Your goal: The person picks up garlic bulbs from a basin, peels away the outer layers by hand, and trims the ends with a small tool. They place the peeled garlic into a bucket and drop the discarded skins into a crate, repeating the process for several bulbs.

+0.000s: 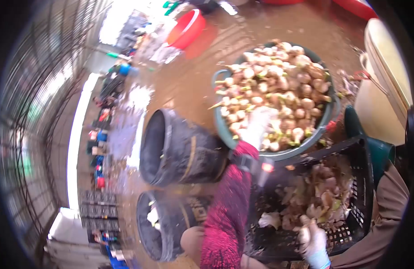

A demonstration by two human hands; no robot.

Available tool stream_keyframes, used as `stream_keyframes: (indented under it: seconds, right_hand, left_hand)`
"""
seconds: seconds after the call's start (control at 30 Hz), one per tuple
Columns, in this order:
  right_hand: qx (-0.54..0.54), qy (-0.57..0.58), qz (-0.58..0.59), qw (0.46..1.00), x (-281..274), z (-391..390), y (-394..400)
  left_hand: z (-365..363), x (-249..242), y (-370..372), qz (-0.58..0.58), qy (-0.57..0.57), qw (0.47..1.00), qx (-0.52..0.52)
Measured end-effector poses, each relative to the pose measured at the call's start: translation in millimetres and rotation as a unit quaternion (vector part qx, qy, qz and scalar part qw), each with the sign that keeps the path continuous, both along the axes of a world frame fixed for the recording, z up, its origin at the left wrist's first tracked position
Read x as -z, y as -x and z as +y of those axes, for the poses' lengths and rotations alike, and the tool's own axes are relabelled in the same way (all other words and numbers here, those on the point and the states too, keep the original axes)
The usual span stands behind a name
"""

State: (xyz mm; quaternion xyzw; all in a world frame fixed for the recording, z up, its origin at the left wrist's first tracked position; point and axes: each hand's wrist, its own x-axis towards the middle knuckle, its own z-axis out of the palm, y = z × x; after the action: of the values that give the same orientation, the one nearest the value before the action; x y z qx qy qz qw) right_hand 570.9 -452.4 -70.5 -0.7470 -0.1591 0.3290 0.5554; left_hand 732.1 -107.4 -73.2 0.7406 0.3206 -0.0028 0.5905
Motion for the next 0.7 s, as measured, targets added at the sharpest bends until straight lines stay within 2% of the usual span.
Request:
stream_keyframes:
  seconds: [0.03,0.07,0.13,0.17,0.2,0.27,0.33,0.37,0.43,0.5,0.67,0.7]
  right_hand:
    - [0.098,-0.098,0.159,0.977,27,-2,13]
    - [0.03,-0.075,0.107,0.991,-5,-6,0]
    - [0.129,-0.166,0.095,0.973,-6,5,5]
    - [0.119,-0.177,0.082,0.974,-12,3,4]
    - [0.067,-0.132,0.026,0.989,-19,1,2]
    - [-0.012,-0.062,-0.06,0.996,-32,1,8]
    - [-0.153,0.076,-0.209,0.963,-9,-3,17]
    - [-0.148,0.056,-0.253,0.954,-18,1,25]
    - [-0.202,0.077,-0.261,0.941,-21,0,35]
    - [-0.223,0.092,-0.25,0.938,-10,2,46]
    - [-0.19,0.066,-0.275,0.94,6,0,56]
    - [-0.177,0.06,-0.27,0.945,5,-1,55]
  left_hand:
    - [-10,2,17,-0.049,0.091,0.995,-0.004]
    - [-24,6,43,-0.101,0.182,0.978,-0.001]
    - [-101,-36,100,-0.191,0.245,0.947,-0.075]
    - [-123,-38,130,-0.187,0.267,0.942,-0.081]
    - [-144,-37,158,-0.182,0.288,0.936,-0.085]
    - [-184,-30,207,-0.17,0.304,0.923,-0.162]
    - [-215,-28,241,-0.118,0.135,0.963,-0.201]
    - [-222,-25,253,-0.103,0.122,0.96,-0.229]
    - [-229,0,275,-0.098,0.118,0.943,-0.296]
    - [-234,18,285,-0.077,0.074,0.941,-0.32]
    - [-237,34,288,-0.089,0.049,0.942,-0.32]
    - [-238,32,286,-0.109,0.089,0.935,-0.326]
